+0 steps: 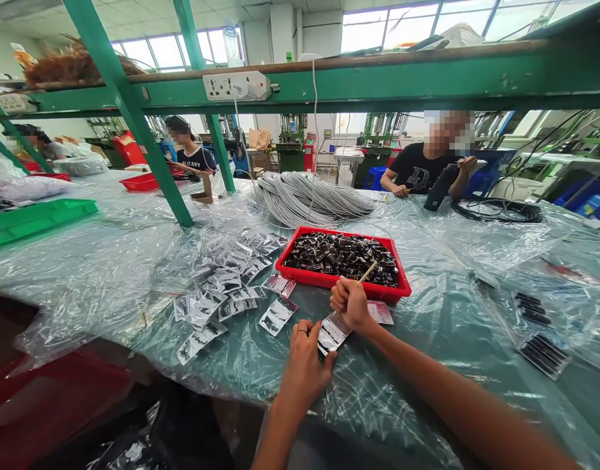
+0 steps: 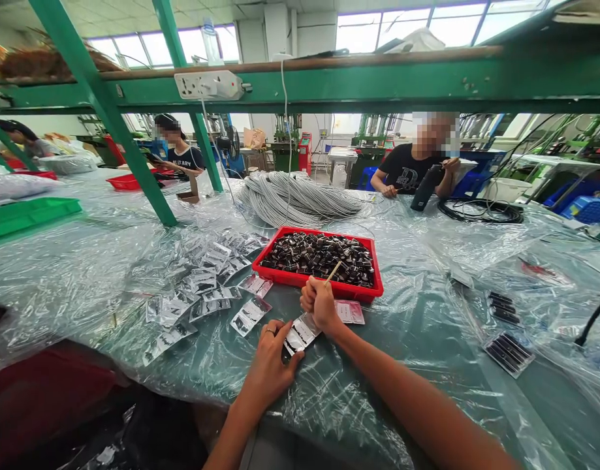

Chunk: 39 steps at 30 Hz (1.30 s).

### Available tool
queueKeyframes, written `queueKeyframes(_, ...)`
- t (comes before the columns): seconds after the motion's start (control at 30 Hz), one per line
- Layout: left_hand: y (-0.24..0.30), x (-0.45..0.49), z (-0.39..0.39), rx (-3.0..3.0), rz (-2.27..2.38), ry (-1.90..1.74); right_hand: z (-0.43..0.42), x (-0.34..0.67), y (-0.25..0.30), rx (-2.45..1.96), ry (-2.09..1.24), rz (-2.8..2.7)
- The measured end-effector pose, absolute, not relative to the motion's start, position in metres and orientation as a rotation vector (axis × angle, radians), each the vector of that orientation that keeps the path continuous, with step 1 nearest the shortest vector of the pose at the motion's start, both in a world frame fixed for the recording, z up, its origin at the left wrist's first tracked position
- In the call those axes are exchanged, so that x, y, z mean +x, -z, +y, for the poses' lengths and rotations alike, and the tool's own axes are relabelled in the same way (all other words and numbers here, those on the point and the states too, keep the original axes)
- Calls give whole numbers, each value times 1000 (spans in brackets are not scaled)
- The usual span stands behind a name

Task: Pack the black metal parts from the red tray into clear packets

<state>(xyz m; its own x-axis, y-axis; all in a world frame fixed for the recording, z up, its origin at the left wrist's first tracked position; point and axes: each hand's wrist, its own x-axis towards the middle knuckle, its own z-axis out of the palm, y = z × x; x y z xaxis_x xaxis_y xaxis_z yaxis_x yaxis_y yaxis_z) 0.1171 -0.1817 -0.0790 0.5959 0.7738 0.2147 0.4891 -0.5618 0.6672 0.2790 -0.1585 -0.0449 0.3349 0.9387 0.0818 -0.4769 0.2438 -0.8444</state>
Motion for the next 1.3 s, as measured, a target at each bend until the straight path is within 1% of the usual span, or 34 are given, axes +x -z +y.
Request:
queueKeyframes(0.13, 79, 118, -182, 2292, 992, -662, -162, 268, 51, -828, -1075, -680)
queueKeyframes(0.33, 76, 117, -185, 2321, 1058, -616, -194, 278, 38, -889, -1240, -745)
queueKeyframes(0.4, 72, 115, -184, 2329, 1059, -557, -210, 290, 31, -923, -1230, -755)
queueKeyframes(0.47, 68, 117, -183, 2349, 1070, -494, -227, 305, 28, -1085, -1138, -849)
queueKeyframes(0.53, 63, 124, -180, 2380, 1127, -477, -244, 319, 34, -1401, -945, -1138)
queueKeyframes(0.57, 62, 129, -178, 2393, 1169, -488, -252, 324, 41, -1577, -795, -1350)
queueKeyframes(0.63, 62, 141, -173, 2407, 1243, -532, -267, 331, 58, -1829, -384, -1709)
queueKeyframes(0.73, 68, 153, -167, 2339, 1171, -644, -280, 330, 81, -1954, 230, -1930)
queueKeyframes(0.8, 71, 153, -162, 2157, 1070, -739, -279, 323, 82, -1897, 441, -1949)
queueKeyframes(0.87, 70, 151, -156, 1952, 1027, -855, -270, 312, 72, -1788, 449, -1936)
queueKeyframes(0.93, 63, 151, -149, 1811, 1010, -983, -253, 299, 54, -1690, 378, -1901)
queueKeyframes(1.13, 26, 180, -106, 1443, 853, -1257, -174, 278, 9, -1547, 328, -1752)
queueKeyframes(1.23, 9, 190, -78, 1393, 778, -1325, -141, 279, 0, -1502, 286, -1601)
queueKeyframes(1.3, 3, 190, -62, 1415, 718, -1341, -124, 284, -4, -1458, 193, -1509)
